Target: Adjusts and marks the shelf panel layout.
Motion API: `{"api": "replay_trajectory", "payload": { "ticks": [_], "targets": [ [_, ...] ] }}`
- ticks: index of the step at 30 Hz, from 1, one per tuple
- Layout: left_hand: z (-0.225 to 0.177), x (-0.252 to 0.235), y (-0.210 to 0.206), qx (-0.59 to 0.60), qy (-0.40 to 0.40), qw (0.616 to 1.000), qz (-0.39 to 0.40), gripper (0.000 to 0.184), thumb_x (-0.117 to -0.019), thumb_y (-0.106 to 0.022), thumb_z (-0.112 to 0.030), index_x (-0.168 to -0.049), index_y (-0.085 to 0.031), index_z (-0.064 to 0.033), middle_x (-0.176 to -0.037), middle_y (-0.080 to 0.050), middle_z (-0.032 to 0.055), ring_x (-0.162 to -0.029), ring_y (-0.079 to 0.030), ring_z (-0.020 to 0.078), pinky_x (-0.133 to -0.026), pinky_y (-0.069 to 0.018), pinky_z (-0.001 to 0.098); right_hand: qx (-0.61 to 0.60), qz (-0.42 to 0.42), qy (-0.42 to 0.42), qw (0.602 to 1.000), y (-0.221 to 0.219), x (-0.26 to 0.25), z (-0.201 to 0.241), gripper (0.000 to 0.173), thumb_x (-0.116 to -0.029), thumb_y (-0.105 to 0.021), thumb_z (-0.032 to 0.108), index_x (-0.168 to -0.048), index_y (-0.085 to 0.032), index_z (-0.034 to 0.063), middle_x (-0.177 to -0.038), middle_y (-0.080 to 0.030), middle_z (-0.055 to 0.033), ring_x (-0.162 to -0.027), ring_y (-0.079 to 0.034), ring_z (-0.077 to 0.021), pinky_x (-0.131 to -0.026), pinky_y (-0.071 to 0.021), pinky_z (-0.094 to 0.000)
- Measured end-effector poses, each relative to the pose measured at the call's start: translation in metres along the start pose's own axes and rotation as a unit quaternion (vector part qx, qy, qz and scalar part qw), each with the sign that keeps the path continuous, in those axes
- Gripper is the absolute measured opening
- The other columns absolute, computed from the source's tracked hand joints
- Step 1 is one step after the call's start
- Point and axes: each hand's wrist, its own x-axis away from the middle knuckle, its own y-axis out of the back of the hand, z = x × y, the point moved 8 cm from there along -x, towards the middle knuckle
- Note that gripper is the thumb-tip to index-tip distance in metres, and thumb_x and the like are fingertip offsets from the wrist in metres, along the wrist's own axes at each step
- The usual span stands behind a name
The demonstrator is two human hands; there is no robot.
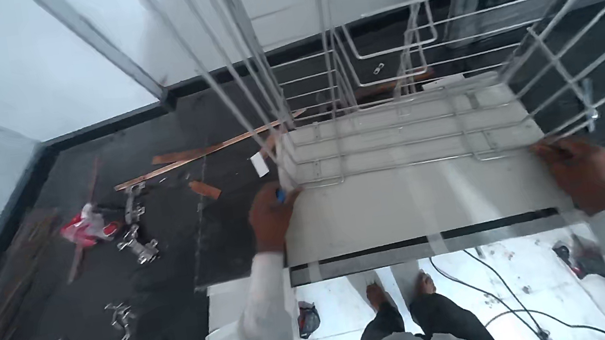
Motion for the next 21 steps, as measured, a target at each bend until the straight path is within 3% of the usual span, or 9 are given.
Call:
{"api": "replay_trajectory", "payload": {
  "ticks": [1, 3, 5, 8, 10, 12, 15, 18, 21],
  "targets": [
    [0.005, 0.016, 0.011, 0.064, 0.012, 0.997, -0.030, 0.040, -0.0963, -0.073, -0.031, -0.119, -0.069, 0.0016, -0.111, -0.071, 0.0205, -0.103, -0.069, 0.0335, -0.093, -0.0537, 0.0579, -0.014, -0.020, -0.008, 1.000, 0.005, 0.006, 0.004, 0.030, -0.1036, -0.061, 0.018, -0.115, -0.067, -0.0091, -0.113, -0.065, -0.0352, -0.105, -0.063, -0.0547, -0.090, -0.0452, -0.0737],
    [0.009, 0.053, 0.018, 0.256, 0.045, 0.965, -0.044, 0.030, -0.1017, -0.063, -0.019, -0.124, -0.062, 0.0015, -0.113, -0.069, 0.0048, -0.102, -0.066, 0.0086, -0.094, -0.0558, 0.0310, -0.066, -0.079, -0.038, 0.994, 0.025, 0.031, 0.021, 0.036, -0.1034, -0.062, 0.020, -0.128, -0.063, -0.0067, -0.115, -0.068, -0.0289, -0.100, -0.068, -0.0424, -0.089, -0.0539, -0.0612],
    [-0.005, 0.083, 0.006, 0.396, 0.064, 0.916, 0.006, 0.021, -0.1068, -0.046, -0.013, -0.121, -0.057, -0.0012, -0.103, -0.066, -0.0067, -0.092, -0.065, -0.0006, -0.085, -0.0565, 0.0221, -0.127, -0.111, -0.017, 0.986, 0.036, 0.069, 0.053, 0.030, -0.0995, -0.065, 0.014, -0.122, -0.066, -0.0051, -0.107, -0.071, -0.0216, -0.092, -0.071, -0.0299, -0.084, -0.0594, -0.0476],
    [-0.051, 0.123, -0.043, 0.477, 0.036, 0.861, 0.170, 0.029, -0.1089, -0.033, -0.013, -0.108, -0.062, -0.0091, -0.094, -0.073, -0.0078, -0.090, -0.069, 0.0056, -0.086, -0.0582, 0.0276, -0.196, 0.040, 0.083, 0.976, -0.002, 0.131, 0.124, 0.022, -0.0959, -0.069, 0.021, -0.110, -0.075, 0.0046, -0.100, -0.074, -0.0094, -0.089, -0.072, -0.0182, -0.082, -0.0609, -0.0368],
    [-0.084, 0.152, -0.073, 0.459, 0.039, 0.856, 0.235, 0.032, -0.1101, -0.030, -0.017, -0.112, -0.059, -0.0053, -0.095, -0.072, -0.0077, -0.090, -0.069, 0.0041, -0.085, -0.0584, 0.0269, -0.265, 0.161, 0.141, 0.940, -0.025, 0.162, 0.164, 0.031, -0.0965, -0.071, 0.027, -0.115, -0.074, 0.0022, -0.106, -0.073, -0.0141, -0.092, -0.072, -0.0221, -0.084, -0.0602, -0.0373],
    [-0.115, 0.173, -0.090, 0.416, 0.016, 0.876, 0.242, 0.038, -0.1111, -0.030, -0.020, -0.118, -0.056, 0.0053, -0.092, -0.069, -0.0042, -0.087, -0.066, 0.0006, -0.083, -0.0570, 0.0243, -0.333, 0.210, 0.167, 0.904, -0.034, 0.181, 0.182, 0.031, -0.0957, -0.072, 0.024, -0.113, -0.072, -0.0012, -0.106, -0.071, -0.0180, -0.089, -0.070, -0.0244, -0.080, -0.0596, -0.0365],
    [-0.152, 0.187, -0.091, 0.287, -0.112, 0.932, 0.191, 0.050, -0.1094, -0.042, -0.027, -0.120, -0.055, 0.0200, -0.087, -0.069, 0.0094, -0.080, -0.066, 0.0012, -0.077, -0.0568, 0.0226, -0.374, 0.215, 0.139, 0.892, -0.032, 0.187, 0.174, 0.021, -0.0960, -0.070, 0.016, -0.104, -0.073, -0.0029, -0.103, -0.070, -0.0187, -0.091, -0.070, -0.0239, -0.081, -0.0589, -0.0355],
    [-0.171, 0.193, -0.094, 0.170, -0.186, 0.953, 0.169, 0.060, -0.1035, -0.051, -0.040, -0.118, -0.061, 0.0174, -0.087, -0.071, 0.0168, -0.079, -0.069, 0.0208, -0.075, -0.0585, 0.0402, -0.359, 0.217, 0.085, 0.904, -0.019, 0.183, 0.159, 0.018, -0.0935, -0.070, 0.012, -0.102, -0.073, -0.0038, -0.097, -0.071, -0.0179, -0.084, -0.070, -0.0229, -0.077, -0.0585, -0.0345],
    [-0.181, 0.198, -0.098, 0.079, -0.208, 0.954, 0.199, 0.056, -0.0969, -0.060, -0.041, -0.108, -0.067, 0.0137, -0.092, -0.070, 0.0243, -0.082, -0.069, 0.0391, -0.076, -0.0560, 0.0560, -0.380, 0.255, 0.018, 0.889, -0.002, 0.174, 0.135, 0.024, -0.0892, -0.075, 0.012, -0.108, -0.069, -0.0031, -0.087, -0.067, -0.0127, -0.072, -0.061, -0.0168, -0.066, -0.0524, -0.0311]
  ]
}}
